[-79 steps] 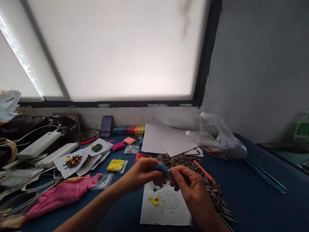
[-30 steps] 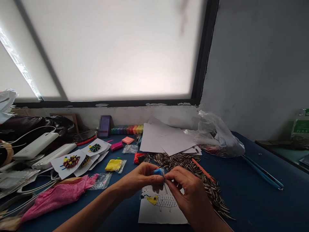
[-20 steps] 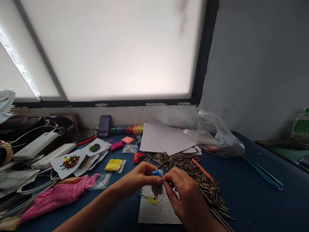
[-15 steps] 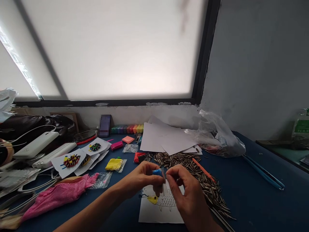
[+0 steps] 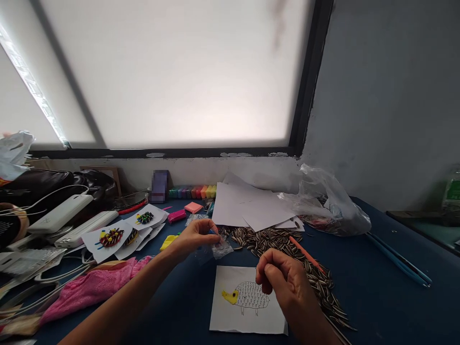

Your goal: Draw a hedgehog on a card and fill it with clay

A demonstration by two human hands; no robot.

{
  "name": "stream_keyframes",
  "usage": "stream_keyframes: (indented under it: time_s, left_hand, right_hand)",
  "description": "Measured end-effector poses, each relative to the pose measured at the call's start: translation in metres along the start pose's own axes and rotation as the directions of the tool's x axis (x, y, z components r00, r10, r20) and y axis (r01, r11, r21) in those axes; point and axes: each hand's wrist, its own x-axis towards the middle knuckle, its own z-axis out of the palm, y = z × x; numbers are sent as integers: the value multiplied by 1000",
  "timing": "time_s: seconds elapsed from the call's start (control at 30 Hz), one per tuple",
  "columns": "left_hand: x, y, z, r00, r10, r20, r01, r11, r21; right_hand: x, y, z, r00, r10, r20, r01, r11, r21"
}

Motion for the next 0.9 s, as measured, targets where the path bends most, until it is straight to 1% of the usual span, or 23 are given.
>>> stream_keyframes:
  time_s: [0.1, 0.2, 0.27, 0.33, 0.43, 0.5, 0.57, 0.6, 0.67, 0.73, 0.8, 0.87, 0.9]
  left_hand:
    - [1, -1, -7, 998, 0, -55, 3, 999, 51]
    - [2, -3, -13, 993, 12, -114, 11, 981, 196]
    - [3, -5, -16, 985, 26, -172, 40, 928, 370]
    - [4, -8, -18, 973, 56, -223, 70, 852, 519]
    - [4, -13, -17, 953, 125, -274, 81, 771, 632]
    - [4, -16, -15, 944, 207, -259, 50, 684, 728]
    - [3, -18, -13, 940, 274, -201, 19, 548, 836]
    - [3, -19, -13, 942, 289, -174, 15, 480, 877]
    - [2, -19, -12, 940, 303, -158, 35, 373, 927]
    - [2, -18, -9, 919, 360, -163, 55, 294, 954]
    - [0, -15, -3, 881, 452, -138, 15, 266, 964]
    - [-2, -11, 6, 848, 526, -68, -101, 286, 953]
    - [-3, -11, 11, 840, 542, -18, -179, 310, 934]
  right_hand:
    - [1, 1, 4, 995, 92, 33, -93, 995, 27]
    - [3, 3, 8, 985, 151, 85, -156, 986, 65]
    - [4, 5, 10, 978, 174, 115, -184, 980, 81]
    - [4, 7, 10, 975, 190, 115, -202, 974, 100]
    - [6, 8, 10, 975, 206, 84, -215, 970, 116]
    - [7, 8, 9, 975, 214, 54, -218, 970, 108]
    - [8, 8, 9, 975, 222, 25, -223, 970, 100]
    - [8, 8, 9, 974, 224, 12, -224, 969, 99]
    - [8, 7, 8, 974, 227, -11, -224, 969, 106]
    - [8, 7, 8, 973, 228, -27, -224, 967, 118]
    - [9, 6, 8, 973, 231, -26, -225, 965, 131]
    - [10, 7, 8, 972, 236, -18, -231, 963, 138]
    - [11, 8, 7, 971, 239, -13, -235, 962, 138]
